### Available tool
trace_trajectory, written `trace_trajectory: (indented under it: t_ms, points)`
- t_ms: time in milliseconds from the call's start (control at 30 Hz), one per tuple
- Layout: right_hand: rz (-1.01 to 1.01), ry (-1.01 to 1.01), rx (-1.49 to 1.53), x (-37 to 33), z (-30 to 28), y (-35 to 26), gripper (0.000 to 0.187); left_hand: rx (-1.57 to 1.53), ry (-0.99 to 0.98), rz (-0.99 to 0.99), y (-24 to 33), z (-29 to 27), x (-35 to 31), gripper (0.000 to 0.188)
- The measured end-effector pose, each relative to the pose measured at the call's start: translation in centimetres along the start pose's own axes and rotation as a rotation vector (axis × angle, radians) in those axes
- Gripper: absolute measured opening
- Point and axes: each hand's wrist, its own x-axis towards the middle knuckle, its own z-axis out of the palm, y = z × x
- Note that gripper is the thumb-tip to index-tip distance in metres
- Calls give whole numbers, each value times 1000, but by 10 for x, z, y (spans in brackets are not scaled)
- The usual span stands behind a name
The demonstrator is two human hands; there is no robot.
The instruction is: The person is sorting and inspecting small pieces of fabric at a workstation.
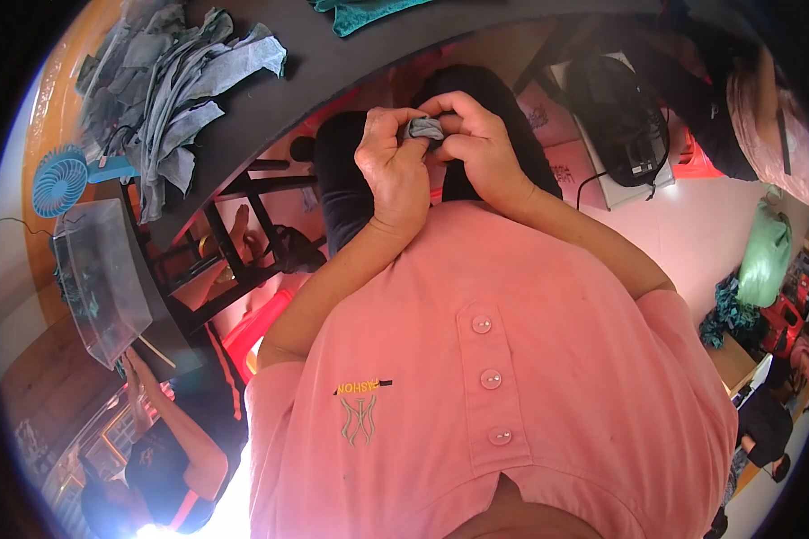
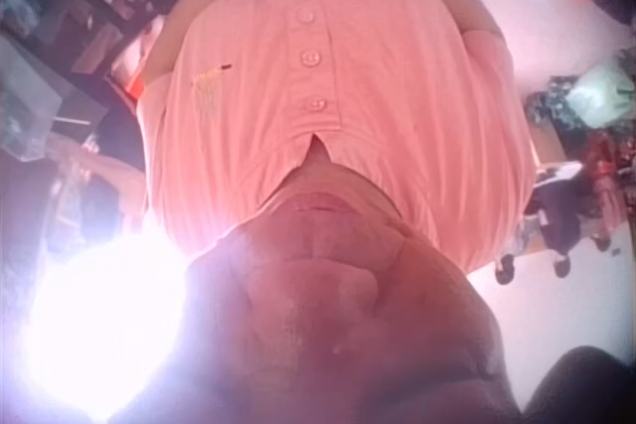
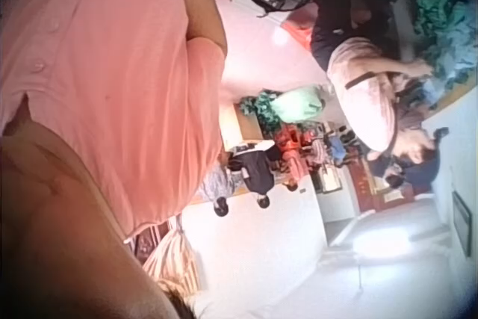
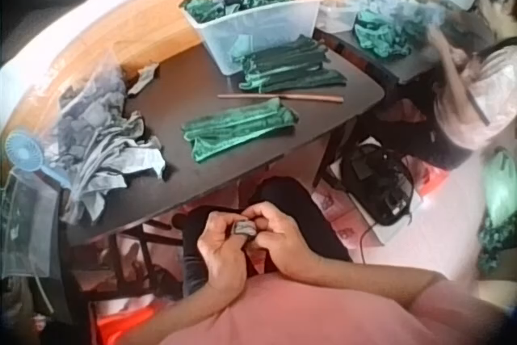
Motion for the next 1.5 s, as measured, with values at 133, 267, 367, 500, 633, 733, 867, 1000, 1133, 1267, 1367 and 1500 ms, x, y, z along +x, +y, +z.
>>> trace_trajectory:
  t_ms: [133,267,367,500,633,733,867,1000,1133,1267,1367,1500]
  points:
    - [39,-19,5,-4,-8,-4,32,107,-84,-39,-3,-5,2,17]
    - [82,-76,-9,-13,-10,-15,24,-288,-145,-423,1,-11,-5,16]
    - [-56,-56,-103,-11,-14,-3,12,-364,-179,-628,5,-14,-4,16]
    - [-90,-56,-143,-8,-17,-2,7,-675,-223,-885,-15,-19,-10,22]
    - [-269,-13,-292,-4,-22,4,9,-1079,-407,-1106,-19,-19,-10,25]
    - [-490,35,-540,0,-23,3,12,-1203,-487,-1134,-20,-17,-13,26]
    - [-744,230,-923,12,-36,23,15,-1258,-702,-1078,-16,-14,-13,24]
    - [-701,246,-917,12,-39,30,13,-1234,-670,-1106,-8,-12,-12,22]
    - [-567,157,-759,19,-36,18,15,-1136,-788,-1042,-2,-12,-9,23]
    - [-326,11,-511,25,-33,16,11,-1119,-848,-983,7,-15,-4,22]
    - [-305,7,-498,26,-20,17,12,-1092,-893,-924,7,-20,-5,22]
    - [-212,-64,-357,28,-15,25,15,-1024,-919,-931,16,-21,-3,23]
